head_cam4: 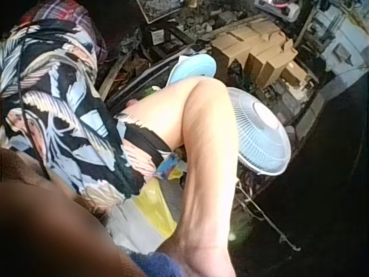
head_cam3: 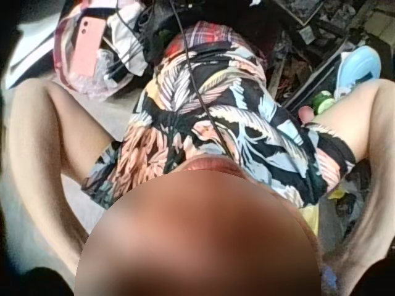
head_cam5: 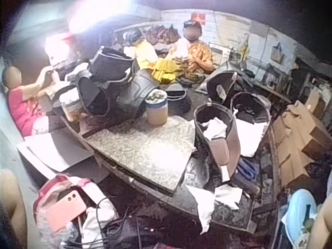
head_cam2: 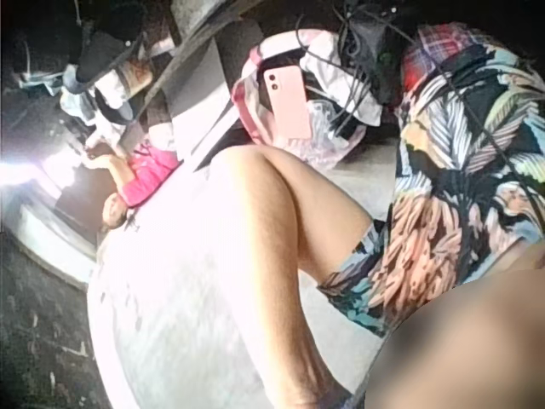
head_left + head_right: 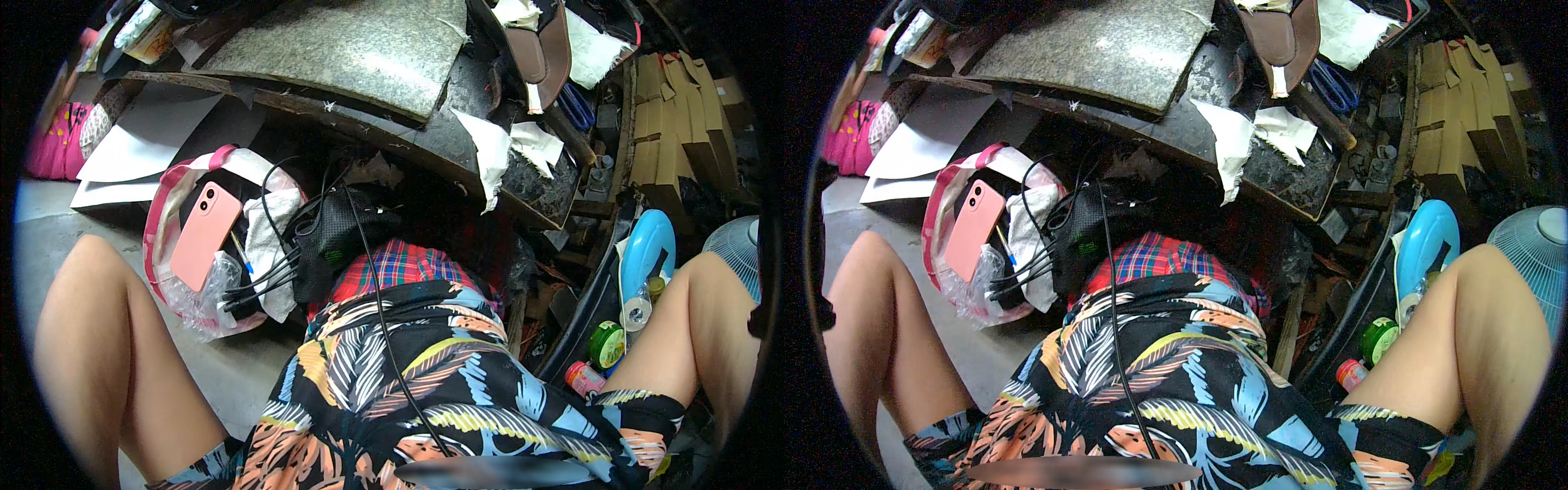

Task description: The person applies a white fabric patch to the interior of a black slip-on shoe, presses it into place, and trims the excess with scissors. They repeat this process on a second shoe, then place both shoes on the workbench.

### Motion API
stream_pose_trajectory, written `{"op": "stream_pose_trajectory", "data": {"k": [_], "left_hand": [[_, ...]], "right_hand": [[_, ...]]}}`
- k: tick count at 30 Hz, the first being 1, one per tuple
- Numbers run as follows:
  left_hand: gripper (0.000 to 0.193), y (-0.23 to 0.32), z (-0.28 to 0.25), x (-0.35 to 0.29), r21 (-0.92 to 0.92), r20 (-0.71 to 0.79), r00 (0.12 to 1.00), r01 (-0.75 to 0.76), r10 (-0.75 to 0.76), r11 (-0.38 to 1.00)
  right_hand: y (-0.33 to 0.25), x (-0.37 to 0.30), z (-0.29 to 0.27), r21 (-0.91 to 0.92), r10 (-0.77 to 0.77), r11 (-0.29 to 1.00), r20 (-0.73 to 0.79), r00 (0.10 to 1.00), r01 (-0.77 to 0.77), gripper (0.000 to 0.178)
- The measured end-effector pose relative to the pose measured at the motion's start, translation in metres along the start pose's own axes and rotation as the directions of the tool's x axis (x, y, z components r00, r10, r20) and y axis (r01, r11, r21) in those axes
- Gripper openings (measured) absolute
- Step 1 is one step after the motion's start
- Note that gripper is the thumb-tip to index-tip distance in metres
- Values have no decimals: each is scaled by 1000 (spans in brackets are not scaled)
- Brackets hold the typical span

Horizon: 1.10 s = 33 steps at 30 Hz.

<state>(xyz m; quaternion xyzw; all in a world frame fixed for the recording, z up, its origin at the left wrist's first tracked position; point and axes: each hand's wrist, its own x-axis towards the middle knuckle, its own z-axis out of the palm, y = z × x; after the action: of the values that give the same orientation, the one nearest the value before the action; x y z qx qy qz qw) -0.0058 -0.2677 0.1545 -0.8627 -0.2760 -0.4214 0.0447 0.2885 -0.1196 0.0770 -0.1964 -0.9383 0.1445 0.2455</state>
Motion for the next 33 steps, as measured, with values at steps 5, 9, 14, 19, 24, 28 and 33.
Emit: {"op": "stream_pose_trajectory", "data": {"k": [5, 9, 14, 19, 24, 28, 33], "left_hand": [[29, -3, 4, -3, -20, 16, 1000, -1, 2, 1000], [29, -3, 7, -3, -46, 27, 999, 23, -21, 999], [29, -5, 12, -1, -70, 43, 999, 35, -32, 997], [28, -9, 20, 0, -78, 46, 999, 32, -28, 996], [28, -11, 22, 0, -80, 47, 999, 18, -14, 997], [28, -13, 23, 1, -76, 50, 999, 18, -14, 997], [28, -12, 22, 4, -57, 56, 998, -11, 14, 998]], "right_hand": [[1, -3, 0, -1, 5, 1000, -1, 1000, -5, 66], [-1, -9, -4, 0, 26, 1000, 7, 1000, -26, 66], [-2, -17, -11, -4, 37, 999, 15, 999, -37, 66], [-2, -22, -16, -19, 43, 999, 36, 998, -42, 66], [-3, -25, -19, -28, 36, 999, 50, 998, -34, 66], [-3, -25, -22, -34, 17, 999, 68, 998, -15, 66], [-11, -19, -34, -59, -42, 997, 118, 992, 49, 66]]}}
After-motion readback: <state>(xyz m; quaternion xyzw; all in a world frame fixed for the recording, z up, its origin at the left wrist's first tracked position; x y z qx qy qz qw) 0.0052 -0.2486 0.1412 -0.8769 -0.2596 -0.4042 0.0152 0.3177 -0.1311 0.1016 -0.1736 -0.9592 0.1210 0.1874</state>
